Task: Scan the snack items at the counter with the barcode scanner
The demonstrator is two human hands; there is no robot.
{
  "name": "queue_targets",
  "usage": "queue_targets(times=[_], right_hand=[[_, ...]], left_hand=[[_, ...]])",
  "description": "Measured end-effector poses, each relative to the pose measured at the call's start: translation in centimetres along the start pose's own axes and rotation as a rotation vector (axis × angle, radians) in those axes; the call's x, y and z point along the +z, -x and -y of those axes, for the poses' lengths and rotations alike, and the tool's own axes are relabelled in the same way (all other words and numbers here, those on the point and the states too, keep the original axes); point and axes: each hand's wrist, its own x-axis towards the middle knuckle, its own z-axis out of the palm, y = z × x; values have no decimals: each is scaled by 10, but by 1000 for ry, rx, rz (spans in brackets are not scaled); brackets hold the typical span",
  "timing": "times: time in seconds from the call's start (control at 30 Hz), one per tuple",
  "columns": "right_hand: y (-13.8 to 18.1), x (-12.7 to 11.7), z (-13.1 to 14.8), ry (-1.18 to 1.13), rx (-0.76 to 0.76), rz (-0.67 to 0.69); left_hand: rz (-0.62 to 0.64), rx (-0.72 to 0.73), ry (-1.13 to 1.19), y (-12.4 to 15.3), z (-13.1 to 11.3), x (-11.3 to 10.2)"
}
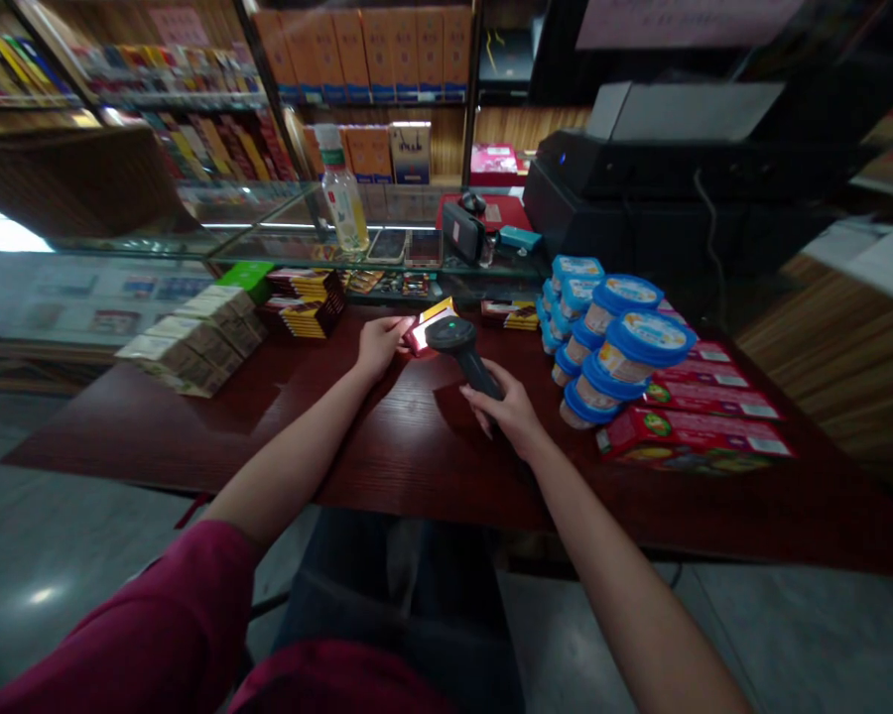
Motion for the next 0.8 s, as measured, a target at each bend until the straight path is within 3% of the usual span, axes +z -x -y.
queue_targets(times=[0.2,0.37,0.43,0.63,0.7,0.8], right_hand=[[3,-2,8,-8,5,-25],[0,8,12,-42,0,-37],[-6,19,11,-83,3,-45],[-38,73,6,-159,32,39],[-50,92,4,-194,30,80],[-63,114,0,-255,39,118]], left_hand=[[-135,-46,145,8,-7,-16],[-139,-90,330,27,-10,-69],[-146,-45,314,34,-11,-94],[-476,415,-206,39,-13,-159],[-457,502,-402,37,-13,-175],[-399,499,-660,32,-8,-191]])
